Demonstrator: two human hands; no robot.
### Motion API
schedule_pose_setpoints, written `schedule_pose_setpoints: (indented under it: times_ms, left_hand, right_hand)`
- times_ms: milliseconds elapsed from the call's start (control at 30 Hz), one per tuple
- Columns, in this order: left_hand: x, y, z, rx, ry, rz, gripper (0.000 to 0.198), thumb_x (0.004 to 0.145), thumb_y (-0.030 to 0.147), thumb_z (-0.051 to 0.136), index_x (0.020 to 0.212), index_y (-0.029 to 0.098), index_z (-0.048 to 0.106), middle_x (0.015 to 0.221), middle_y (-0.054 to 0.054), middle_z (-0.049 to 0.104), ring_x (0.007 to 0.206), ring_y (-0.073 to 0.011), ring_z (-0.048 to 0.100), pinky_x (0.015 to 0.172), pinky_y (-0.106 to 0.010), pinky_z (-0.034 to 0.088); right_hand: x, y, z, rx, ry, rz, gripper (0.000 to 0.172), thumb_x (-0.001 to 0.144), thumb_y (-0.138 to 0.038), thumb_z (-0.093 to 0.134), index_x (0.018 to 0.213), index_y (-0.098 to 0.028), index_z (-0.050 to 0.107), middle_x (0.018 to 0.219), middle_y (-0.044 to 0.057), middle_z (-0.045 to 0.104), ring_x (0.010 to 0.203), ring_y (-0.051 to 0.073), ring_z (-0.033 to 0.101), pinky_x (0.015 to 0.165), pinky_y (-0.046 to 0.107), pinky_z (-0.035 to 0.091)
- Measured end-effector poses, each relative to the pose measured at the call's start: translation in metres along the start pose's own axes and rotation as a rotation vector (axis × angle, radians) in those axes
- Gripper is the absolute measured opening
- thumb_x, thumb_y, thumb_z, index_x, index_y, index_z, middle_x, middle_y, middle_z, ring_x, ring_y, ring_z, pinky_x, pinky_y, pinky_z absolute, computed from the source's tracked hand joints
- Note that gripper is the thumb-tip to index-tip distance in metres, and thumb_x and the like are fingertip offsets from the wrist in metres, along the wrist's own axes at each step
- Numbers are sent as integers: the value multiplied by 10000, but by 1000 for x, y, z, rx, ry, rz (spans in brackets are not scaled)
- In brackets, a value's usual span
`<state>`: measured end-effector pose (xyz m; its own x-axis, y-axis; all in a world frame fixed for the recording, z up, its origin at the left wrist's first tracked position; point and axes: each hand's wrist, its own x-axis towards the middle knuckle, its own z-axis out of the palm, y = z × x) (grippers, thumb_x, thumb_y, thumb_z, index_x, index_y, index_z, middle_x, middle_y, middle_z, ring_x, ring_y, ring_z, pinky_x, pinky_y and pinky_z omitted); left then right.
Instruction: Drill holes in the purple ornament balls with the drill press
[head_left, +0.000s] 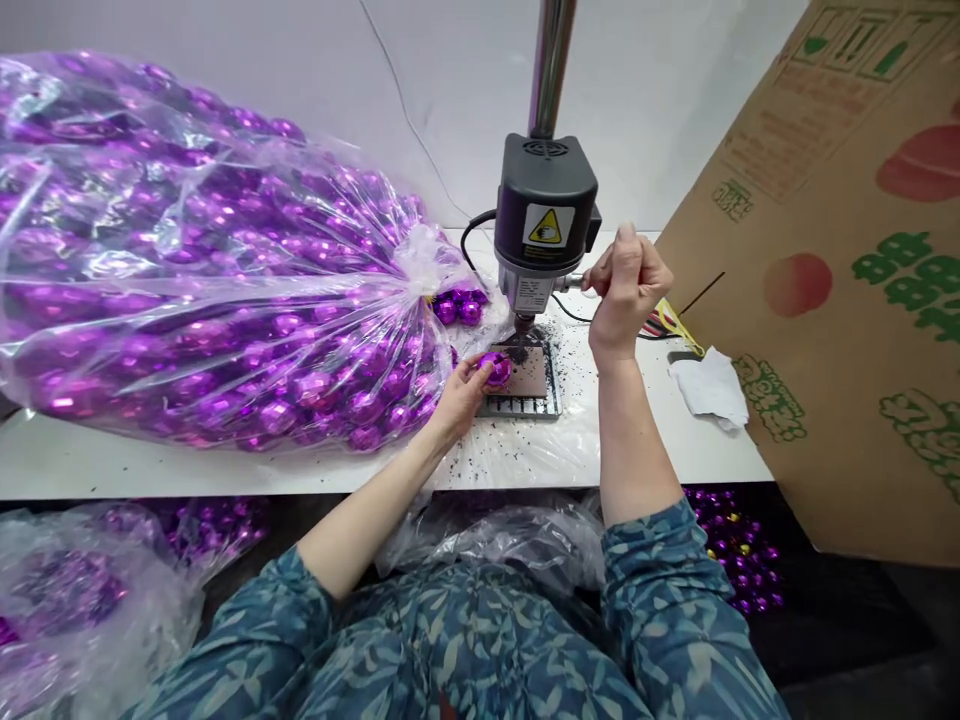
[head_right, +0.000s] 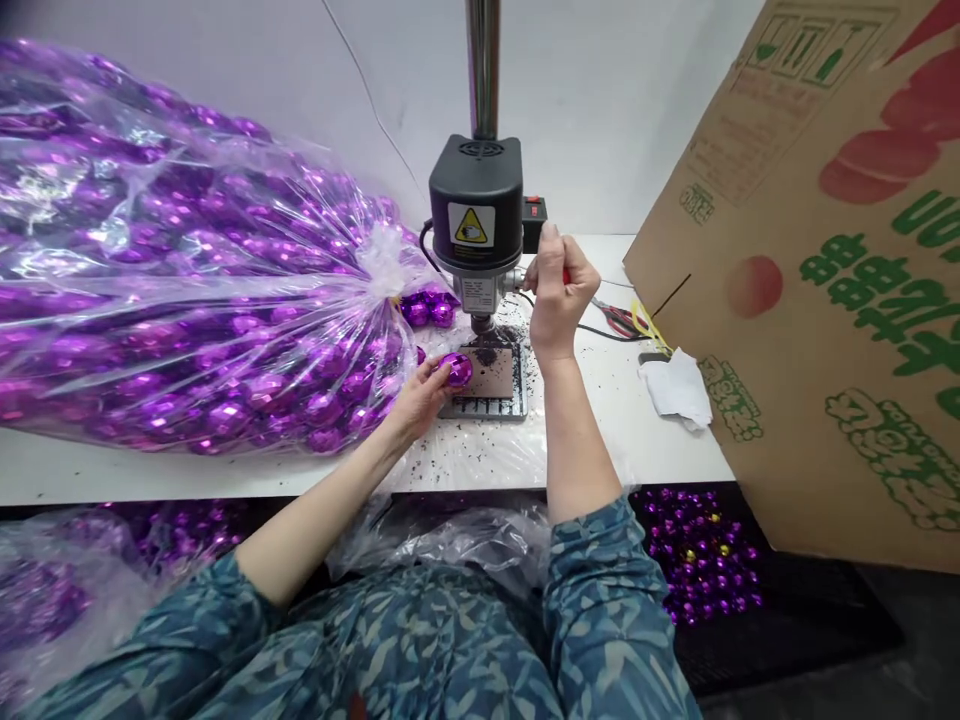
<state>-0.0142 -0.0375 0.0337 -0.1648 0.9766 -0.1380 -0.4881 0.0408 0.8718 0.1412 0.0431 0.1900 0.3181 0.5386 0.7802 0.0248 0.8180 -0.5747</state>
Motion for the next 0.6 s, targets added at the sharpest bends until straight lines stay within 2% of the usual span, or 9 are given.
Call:
schedule_pose_setpoints:
  times_ms: [100, 233, 333, 467, 600]
  left_hand:
    - [22, -6, 1, 54, -37, 45, 401, 853, 309, 838, 1164, 202, 609, 1140, -69, 758, 1089, -207, 742, 1037, -403, 587]
    - [40, -12, 6, 102, -32, 63, 424, 827, 313, 862, 1152, 204, 611, 1089, -63, 776, 1065, -218, 746, 1037, -432, 595]
    - [47, -16, 6, 125, -73, 86, 471, 808, 333, 874, 1182, 203, 619, 1145, -86, 770, 1108, -240, 734, 1021, -447, 605]
    - [51, -20, 3, 177, -155, 155, 531, 790, 337, 875, 1243, 197, 636, 1232, -106, 742, 1202, -263, 699, 1099, -476, 555]
    - [54, -23, 2, 264, -200, 213, 505, 793, 308, 858, 1245, 203, 658, 1216, -102, 742, 1201, -277, 695, 1148, -518, 505]
  right_hand:
    - [4, 2, 2, -48, 21, 5, 676, 940, -793, 420, 599, -224, 287, 496, -83, 248, 410, 46, 322, 441, 248, 330]
    - [7, 5, 2, -55, 1, -8, 691, 934, -832, 331, 606, -226, 293, 500, -81, 235, 404, 46, 312, 435, 247, 323]
    - [6, 5, 0, -58, -27, -27, 667, 957, -797, 355, 617, -226, 294, 508, -80, 246, 415, 50, 320, 451, 252, 336]
    - [5, 3, -1, -41, -11, -24, 651, 965, -769, 401, 620, -225, 308, 508, -77, 257, 425, 54, 328, 463, 254, 338]
    - [4, 3, -1, -98, -25, -24, 634, 981, -742, 403, 625, -228, 298, 513, -74, 256, 431, 56, 332, 467, 252, 341]
